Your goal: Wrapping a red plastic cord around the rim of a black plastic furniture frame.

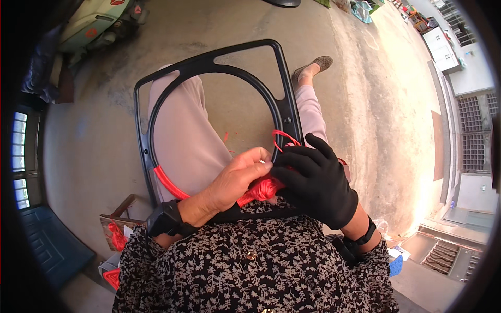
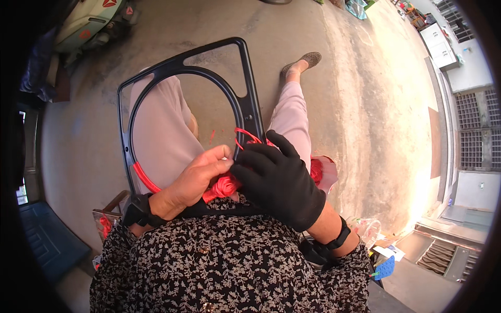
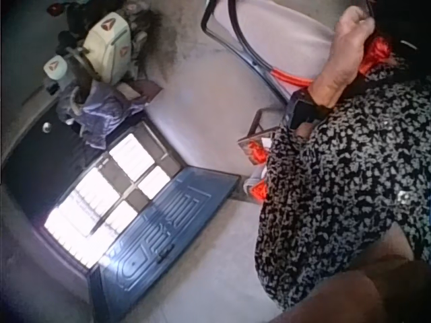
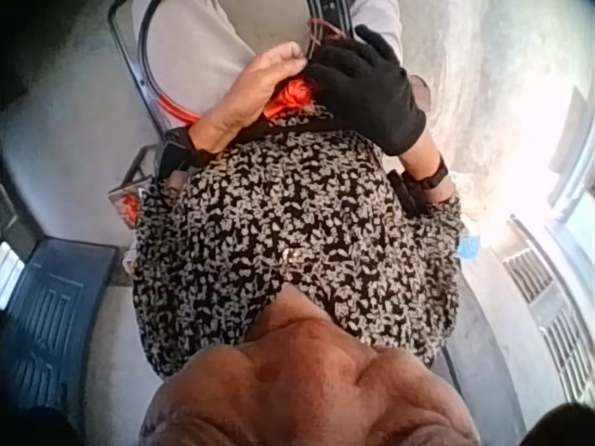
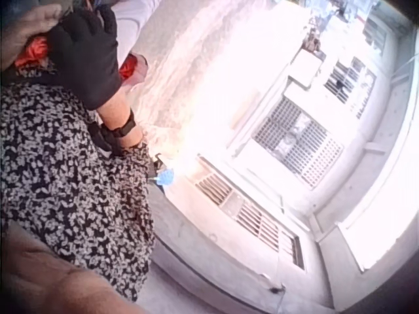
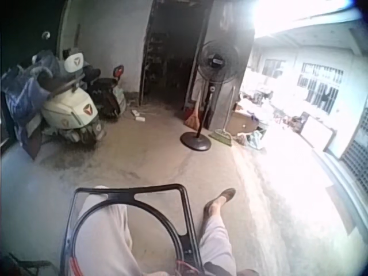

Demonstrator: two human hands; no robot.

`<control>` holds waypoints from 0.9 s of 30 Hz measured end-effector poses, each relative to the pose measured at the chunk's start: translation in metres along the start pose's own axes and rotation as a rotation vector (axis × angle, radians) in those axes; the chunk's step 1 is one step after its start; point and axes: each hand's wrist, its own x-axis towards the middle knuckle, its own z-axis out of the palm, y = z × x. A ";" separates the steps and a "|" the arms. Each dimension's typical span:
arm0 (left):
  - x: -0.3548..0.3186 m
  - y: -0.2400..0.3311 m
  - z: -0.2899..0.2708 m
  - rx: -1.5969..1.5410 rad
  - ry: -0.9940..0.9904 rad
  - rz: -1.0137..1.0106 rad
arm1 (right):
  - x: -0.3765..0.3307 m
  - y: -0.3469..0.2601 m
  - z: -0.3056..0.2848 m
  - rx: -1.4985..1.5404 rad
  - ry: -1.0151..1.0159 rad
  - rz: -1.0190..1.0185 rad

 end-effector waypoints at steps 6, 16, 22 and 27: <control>-0.001 0.008 -0.002 0.073 0.040 -0.012 | -0.019 0.006 0.004 0.699 0.176 0.267; 0.007 0.006 -0.008 0.179 0.193 -0.109 | -0.090 0.050 -0.003 2.044 0.935 0.502; 0.008 -0.005 -0.001 -0.009 0.173 -0.030 | -0.114 0.062 0.003 1.984 1.150 0.589; 0.004 -0.005 -0.003 -0.029 0.157 -0.044 | -0.173 0.139 0.015 1.598 1.472 0.501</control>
